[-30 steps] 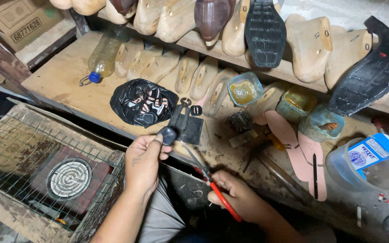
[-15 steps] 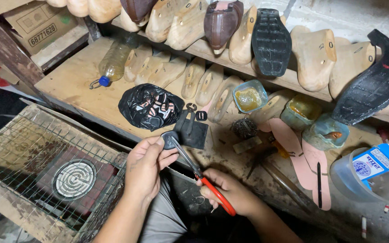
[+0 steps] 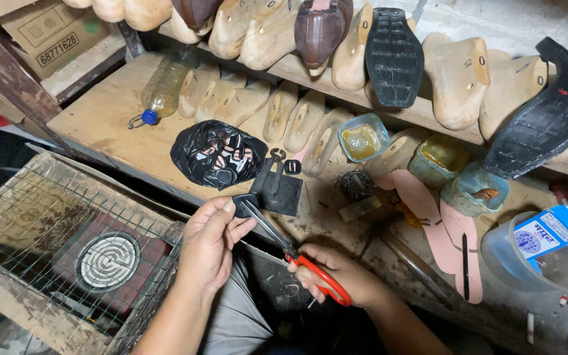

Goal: The person trims the edges of a small black sandal strap using red-handled scissors, then uses a metal rod to press or shape the strap. The person repeats the trimming and shaping steps on the same strap.

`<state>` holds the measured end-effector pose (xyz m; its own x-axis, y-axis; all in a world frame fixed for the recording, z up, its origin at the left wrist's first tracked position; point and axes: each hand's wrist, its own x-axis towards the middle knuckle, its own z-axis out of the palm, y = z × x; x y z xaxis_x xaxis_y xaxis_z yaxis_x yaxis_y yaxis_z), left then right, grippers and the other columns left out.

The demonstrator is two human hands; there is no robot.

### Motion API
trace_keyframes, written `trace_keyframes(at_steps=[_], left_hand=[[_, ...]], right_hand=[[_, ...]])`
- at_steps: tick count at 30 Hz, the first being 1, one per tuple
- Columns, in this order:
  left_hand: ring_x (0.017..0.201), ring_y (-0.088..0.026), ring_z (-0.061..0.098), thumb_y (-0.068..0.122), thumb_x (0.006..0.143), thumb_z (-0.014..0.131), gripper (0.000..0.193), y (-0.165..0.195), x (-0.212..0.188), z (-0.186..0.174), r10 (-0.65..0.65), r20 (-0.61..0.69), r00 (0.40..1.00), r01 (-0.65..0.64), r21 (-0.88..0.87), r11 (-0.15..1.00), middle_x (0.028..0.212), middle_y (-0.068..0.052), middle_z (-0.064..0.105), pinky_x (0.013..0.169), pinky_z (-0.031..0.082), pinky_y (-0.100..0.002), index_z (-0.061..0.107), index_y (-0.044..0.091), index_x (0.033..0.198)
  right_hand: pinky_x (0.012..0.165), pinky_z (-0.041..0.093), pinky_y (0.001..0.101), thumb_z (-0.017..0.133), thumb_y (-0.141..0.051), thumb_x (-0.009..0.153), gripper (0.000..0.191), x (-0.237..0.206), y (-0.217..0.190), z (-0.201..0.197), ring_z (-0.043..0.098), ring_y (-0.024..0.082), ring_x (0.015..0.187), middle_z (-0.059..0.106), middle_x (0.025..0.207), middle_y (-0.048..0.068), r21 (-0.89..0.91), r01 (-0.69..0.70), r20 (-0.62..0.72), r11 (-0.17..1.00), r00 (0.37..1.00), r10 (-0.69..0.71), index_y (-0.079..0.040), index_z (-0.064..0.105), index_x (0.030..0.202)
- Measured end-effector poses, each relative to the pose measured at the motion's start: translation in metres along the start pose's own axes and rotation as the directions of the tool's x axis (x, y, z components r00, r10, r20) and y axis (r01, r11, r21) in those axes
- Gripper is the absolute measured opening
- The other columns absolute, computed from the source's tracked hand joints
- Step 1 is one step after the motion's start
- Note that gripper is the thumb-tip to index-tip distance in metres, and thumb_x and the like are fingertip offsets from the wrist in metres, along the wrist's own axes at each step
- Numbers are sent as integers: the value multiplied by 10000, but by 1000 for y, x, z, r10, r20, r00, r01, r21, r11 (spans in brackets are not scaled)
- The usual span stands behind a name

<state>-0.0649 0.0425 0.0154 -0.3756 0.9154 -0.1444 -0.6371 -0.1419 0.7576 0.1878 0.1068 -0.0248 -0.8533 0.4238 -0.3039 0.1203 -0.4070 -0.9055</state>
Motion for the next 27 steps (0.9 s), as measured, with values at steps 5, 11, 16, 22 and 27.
trace_keyframes(at_steps=[5, 11, 16, 22, 27], left_hand=[[829, -176, 716, 94, 1004, 568, 170, -2, 6, -5, 25, 0, 1000, -25, 134, 991, 950, -101, 738, 837, 617, -364, 684, -22, 1047], [810, -170, 731, 104, 993, 565, 208, -5, 8, -7, 5, -41, 999, 3, 192, 981, 932, -107, 759, 819, 620, -348, 702, -44, 1043], [802, -167, 725, 110, 992, 580, 210, -4, 8, -5, -13, -72, 997, 27, 196, 980, 930, -109, 757, 811, 615, -341, 705, -50, 1047], [783, -176, 726, 108, 982, 580, 222, -4, 8, -3, -27, -94, 995, 46, 210, 977, 929, -120, 762, 783, 612, -331, 709, -56, 1057], [773, -184, 731, 116, 979, 580, 229, -5, 8, -2, -38, -103, 994, 59, 211, 976, 923, -123, 767, 764, 607, -325, 708, -55, 1061]], right_hand=[[552, 455, 196, 701, -293, 931, 258, 0, 1, -1, 541, 28, 608, 600, 800, -55, -159, -72, -105, 985, 993, 55, -135, 638, 1125], [511, 445, 201, 742, -304, 892, 249, 0, 2, 7, 532, 34, 554, 633, 791, -53, -203, -87, -191, 975, 980, 48, -131, 659, 1049], [485, 447, 205, 753, -302, 879, 223, 1, -4, 14, 543, 42, 524, 619, 734, -51, -218, -105, -228, 970, 972, 54, -118, 663, 967], [461, 451, 213, 759, -314, 875, 235, -2, -11, 20, 547, 48, 498, 607, 687, -48, -258, -134, -273, 957, 960, 61, -105, 660, 917], [445, 438, 219, 771, -320, 881, 258, -3, -13, 21, 533, 56, 481, 581, 654, -31, -265, -152, -283, 952, 956, 74, -95, 648, 906]])
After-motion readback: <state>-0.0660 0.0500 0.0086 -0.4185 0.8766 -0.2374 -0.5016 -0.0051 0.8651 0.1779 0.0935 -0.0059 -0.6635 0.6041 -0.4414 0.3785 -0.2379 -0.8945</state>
